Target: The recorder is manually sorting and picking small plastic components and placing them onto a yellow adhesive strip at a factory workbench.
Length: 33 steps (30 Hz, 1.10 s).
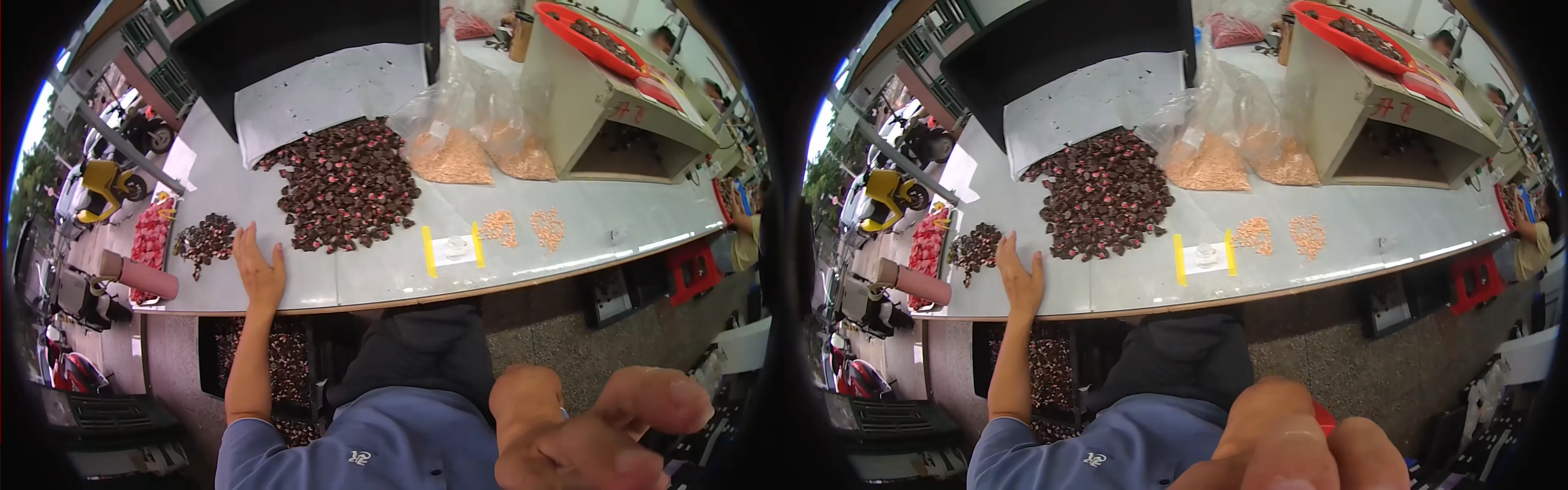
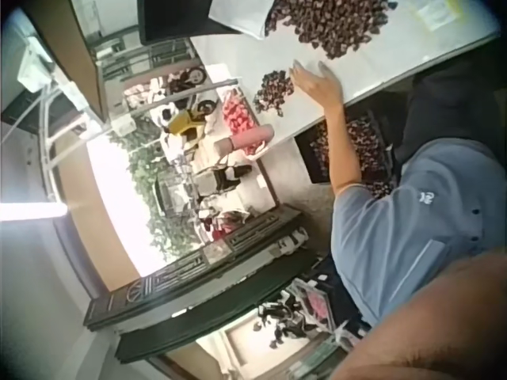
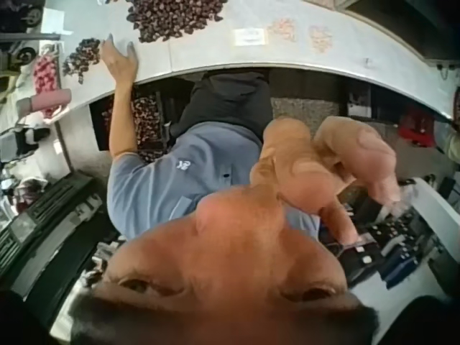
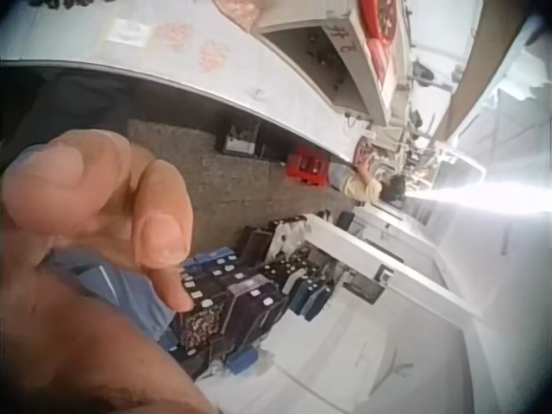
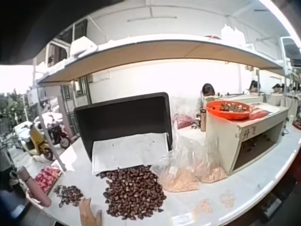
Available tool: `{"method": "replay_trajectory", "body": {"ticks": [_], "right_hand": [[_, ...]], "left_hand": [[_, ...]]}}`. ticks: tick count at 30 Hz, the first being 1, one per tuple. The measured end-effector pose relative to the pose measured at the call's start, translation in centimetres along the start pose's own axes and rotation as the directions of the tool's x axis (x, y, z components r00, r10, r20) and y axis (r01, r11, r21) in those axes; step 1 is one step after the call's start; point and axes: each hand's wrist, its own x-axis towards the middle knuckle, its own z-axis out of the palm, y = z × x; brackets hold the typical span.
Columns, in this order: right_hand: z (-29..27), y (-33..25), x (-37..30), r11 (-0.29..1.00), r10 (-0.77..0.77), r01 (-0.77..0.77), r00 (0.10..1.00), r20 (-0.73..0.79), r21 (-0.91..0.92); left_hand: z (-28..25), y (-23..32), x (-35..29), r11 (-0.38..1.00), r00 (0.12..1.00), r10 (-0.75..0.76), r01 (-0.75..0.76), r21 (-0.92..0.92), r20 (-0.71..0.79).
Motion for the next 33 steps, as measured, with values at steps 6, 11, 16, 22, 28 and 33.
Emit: {"method": "replay_trajectory", "body": {"ticks": [6, 11, 16, 22, 28, 33], "right_hand": [[-0.7, -0.6, 1.0, 0.992, 0.078, -0.079, 0.997, 0.013, 0.098], [-2.4, -3.6, 5.4, 0.792, 0.605, -0.611, 0.785, 0.137, 0.002], [-6.0, 1.6, 6.1, 0.826, -0.120, 0.212, 0.971, 0.205, -0.523], [-3.3, 4.3, 9.0, 0.697, 0.347, -0.128, 0.921, 0.175, -0.705], [-3.6, 5.9, 9.5, 0.403, 0.679, 0.012, 0.666, 0.308, -0.915], [-5.9, 6.5, 9.7, 0.350, 0.438, 0.231, 0.816, 0.377, -0.908]], "left_hand": [[-0.5, 0.1, 0.2, 1.000, 1.000, -0.008, 0.008, -0.020, 0.002], [-0.5, -0.7, 0.4, 0.999, 0.999, -0.042, 0.043, -0.020, 0.024], [-1.6, -2.4, -0.7, 0.997, 1.000, 0.009, -0.008, 0.076, -0.019], [0.4, -0.4, -0.2, 1.000, 1.000, 0.002, -0.002, -0.030, -0.002], [0.6, -1.5, -0.2, 0.999, 0.999, 0.025, -0.026, 0.033, 0.020], [-1.1, -0.6, 0.9, 0.999, 1.000, 0.002, -0.001, -0.040, 0.030]]}}
